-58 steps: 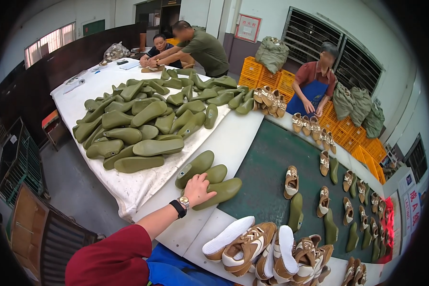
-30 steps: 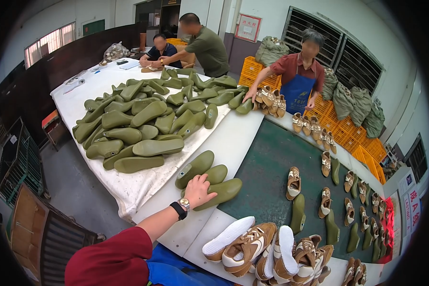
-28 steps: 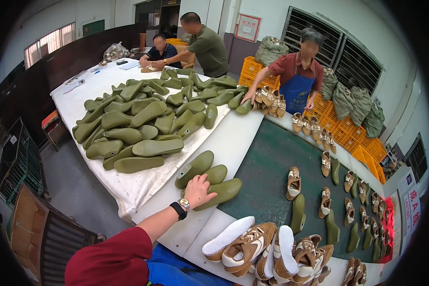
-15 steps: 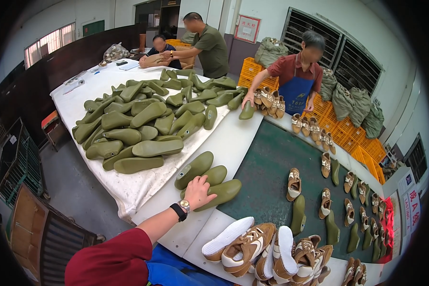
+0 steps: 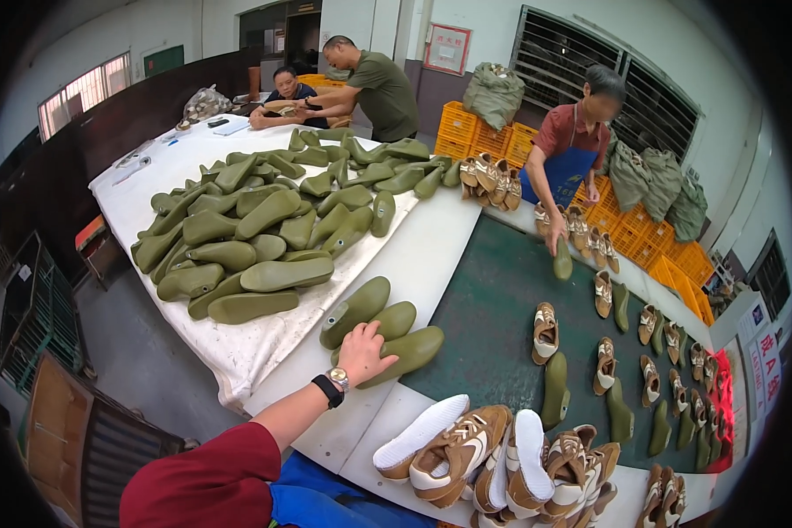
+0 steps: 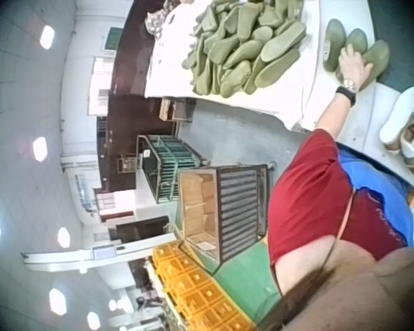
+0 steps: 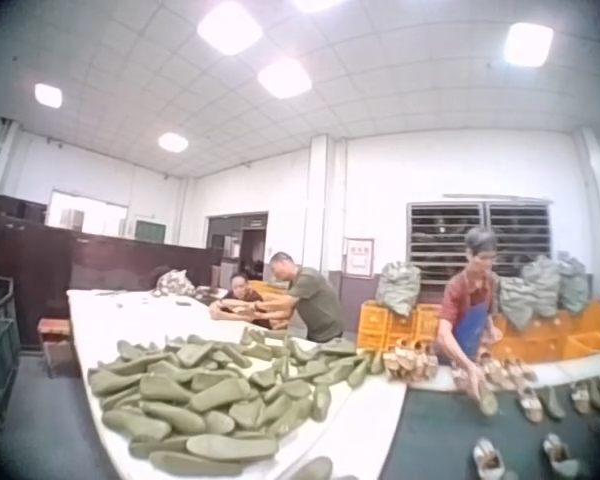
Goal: The recorder is assembling shoe uppers onto lasts and organizing completed shoes in a factory environment.
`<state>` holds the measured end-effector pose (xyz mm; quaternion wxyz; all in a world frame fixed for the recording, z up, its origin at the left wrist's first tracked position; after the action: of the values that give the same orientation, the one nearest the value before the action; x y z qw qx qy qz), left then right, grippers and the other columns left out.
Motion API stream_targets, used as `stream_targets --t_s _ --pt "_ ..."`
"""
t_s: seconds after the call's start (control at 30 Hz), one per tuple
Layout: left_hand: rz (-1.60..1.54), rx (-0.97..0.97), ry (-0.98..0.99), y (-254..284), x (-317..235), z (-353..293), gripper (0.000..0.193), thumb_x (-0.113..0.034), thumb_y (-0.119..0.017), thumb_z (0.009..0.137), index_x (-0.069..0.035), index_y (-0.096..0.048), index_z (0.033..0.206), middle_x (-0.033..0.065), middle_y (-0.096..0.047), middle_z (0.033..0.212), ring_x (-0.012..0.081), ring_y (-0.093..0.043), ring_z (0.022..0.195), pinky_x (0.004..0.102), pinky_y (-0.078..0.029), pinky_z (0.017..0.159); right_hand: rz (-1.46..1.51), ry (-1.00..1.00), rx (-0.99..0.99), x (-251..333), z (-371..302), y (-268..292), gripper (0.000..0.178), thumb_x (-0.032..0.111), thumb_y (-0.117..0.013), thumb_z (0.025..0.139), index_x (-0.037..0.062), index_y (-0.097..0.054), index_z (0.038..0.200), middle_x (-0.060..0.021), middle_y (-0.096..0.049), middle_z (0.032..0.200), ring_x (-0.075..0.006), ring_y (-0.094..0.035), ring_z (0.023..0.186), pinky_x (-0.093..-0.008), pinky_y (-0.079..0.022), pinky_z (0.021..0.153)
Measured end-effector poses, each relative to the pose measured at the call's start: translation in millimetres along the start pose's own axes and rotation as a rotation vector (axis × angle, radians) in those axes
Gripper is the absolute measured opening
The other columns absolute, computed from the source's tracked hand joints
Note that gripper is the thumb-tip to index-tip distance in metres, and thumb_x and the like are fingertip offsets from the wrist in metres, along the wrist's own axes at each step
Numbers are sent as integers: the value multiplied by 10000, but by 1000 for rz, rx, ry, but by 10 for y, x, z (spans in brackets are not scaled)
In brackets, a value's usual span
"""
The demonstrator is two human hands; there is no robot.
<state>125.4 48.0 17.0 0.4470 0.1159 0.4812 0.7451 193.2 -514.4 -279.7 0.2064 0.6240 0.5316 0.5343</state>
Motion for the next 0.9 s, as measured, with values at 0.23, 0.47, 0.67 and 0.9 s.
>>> stream_targets --t_s 0.23,0.47,0.67,0.9 --pt "-5 40 17 -31 3 2 411 -400 -719 682 -16 -650 813 154 -496 1198 337 -461 1095 444 -418 865 13 -10 -5 -47 -3 -72 342 304 -547 835 -14 -603 948 -247 -625 814 -415 -602 771 -486 -464 640" --pt "-2 67 30 -43 4 -2 412 -396 -717 685 -12 -650 819 165 -483 1239 350 -453 1125 448 -411 887 25 -23 -13 -93 -36 -128 340 304 -545 836 -14 -606 941 -247 -626 808 -416 -603 766 -487 -464 636" --pt "3 48 12 -21 -29 2 411 -394 -715 686 -12 -650 823 163 -491 1219 342 -459 1100 442 -411 879 28 -33 -27 -135 -59 -124 339 304 -543 836 -13 -609 935 -247 -627 804 -417 -604 762 -488 -464 633" --pt "-3 33 15 -18 -22 -12 407 -387 -720 682 -12 -650 823 159 -491 1211 339 -459 1094 442 -411 874 20 -29 -44 -153 -17 -79 338 304 -541 837 -13 -612 928 -247 -628 798 -418 -604 757 -490 -464 629"
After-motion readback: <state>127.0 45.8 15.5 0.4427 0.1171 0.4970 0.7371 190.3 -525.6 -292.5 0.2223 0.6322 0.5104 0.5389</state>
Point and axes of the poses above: each hand's wrist, its own z-axis towards the middle knuckle, its own y-axis out of the back of the hand, x = y × z, the point moved 6 cm from there along z, towards the middle knuckle
